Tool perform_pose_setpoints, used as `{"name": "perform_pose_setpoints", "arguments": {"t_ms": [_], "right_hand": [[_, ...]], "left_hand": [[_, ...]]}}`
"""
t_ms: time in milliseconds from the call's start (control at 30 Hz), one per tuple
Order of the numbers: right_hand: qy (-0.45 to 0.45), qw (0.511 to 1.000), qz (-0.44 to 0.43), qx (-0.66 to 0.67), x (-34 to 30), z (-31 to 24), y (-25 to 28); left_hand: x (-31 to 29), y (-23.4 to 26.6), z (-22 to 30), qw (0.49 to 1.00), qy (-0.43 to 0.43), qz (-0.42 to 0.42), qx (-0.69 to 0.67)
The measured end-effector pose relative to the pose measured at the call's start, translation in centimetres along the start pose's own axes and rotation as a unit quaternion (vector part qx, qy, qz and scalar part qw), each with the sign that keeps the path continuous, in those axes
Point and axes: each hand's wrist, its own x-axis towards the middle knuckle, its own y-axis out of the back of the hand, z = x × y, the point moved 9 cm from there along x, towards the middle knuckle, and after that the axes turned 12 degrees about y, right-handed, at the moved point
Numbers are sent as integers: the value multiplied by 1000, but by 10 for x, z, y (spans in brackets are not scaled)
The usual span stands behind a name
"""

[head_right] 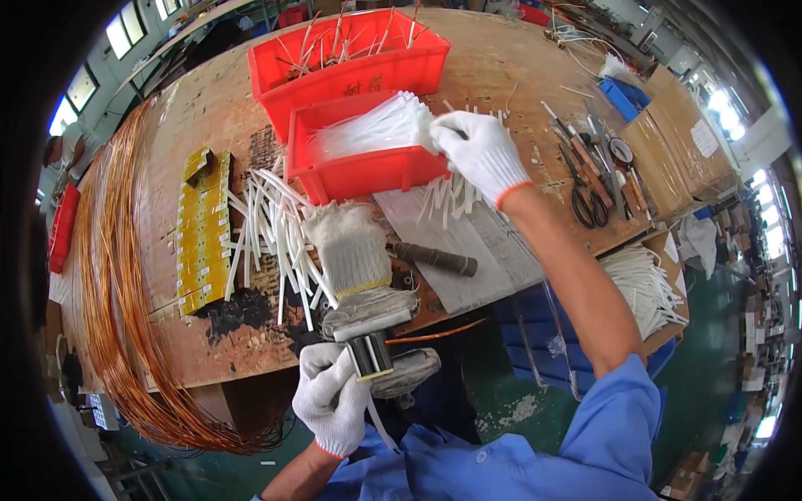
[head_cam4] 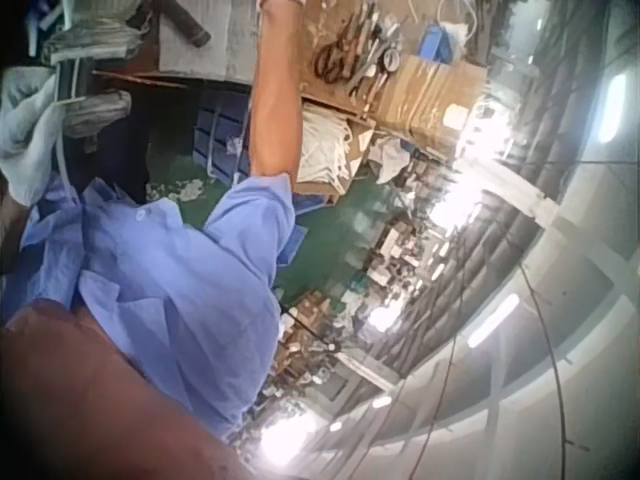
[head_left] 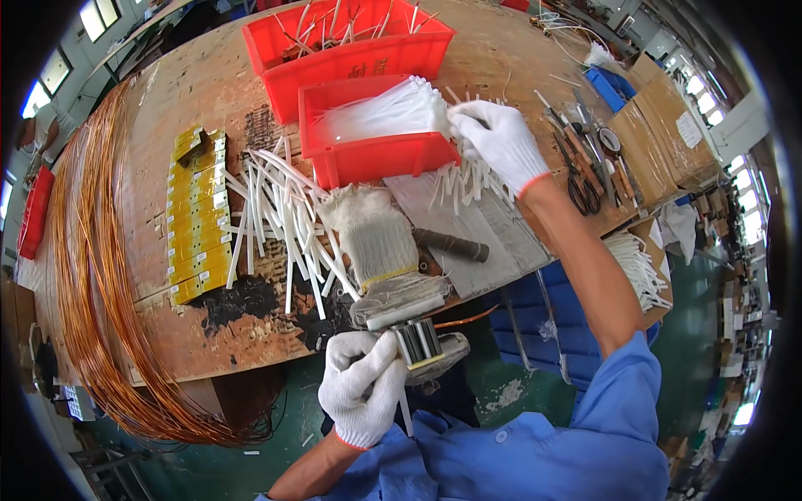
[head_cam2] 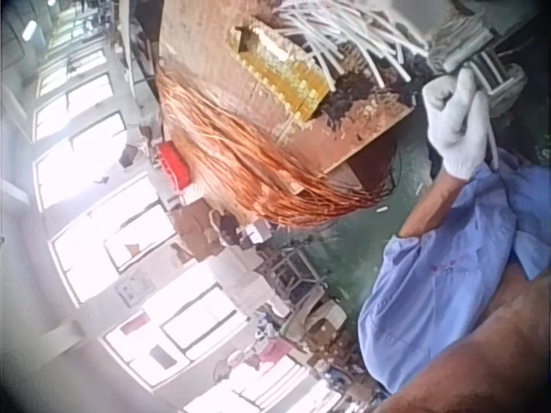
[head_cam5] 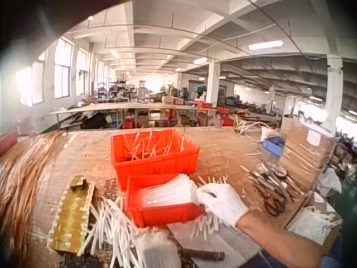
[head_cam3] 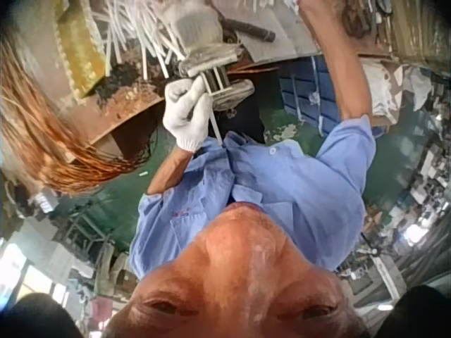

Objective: Winding copper wire onto an electronic component core and securing it with tape and ties.

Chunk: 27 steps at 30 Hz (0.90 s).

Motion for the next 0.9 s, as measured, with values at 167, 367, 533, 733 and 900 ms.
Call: {"name": "perform_pose_setpoints", "arguments": {"t_ms": [167,367,533,733,900], "right_hand": [[63,972,-45,-221,56,-10,-24],[105,961,-1,-257,43,-35,-9],[161,963,10,-214,39,-44,10],[100,934,-84,-333,60,-10,-39],[106,939,-58,-321,48,-27,-25]], "left_hand": [[2,1,4,1000,-12,9,3],[1,1,1,1000,-17,0,-3],[-2,0,-5,999,-24,25,-21],[-4,0,0,999,-30,33,-27],[-5,1,3,998,-37,39,-13]]}}
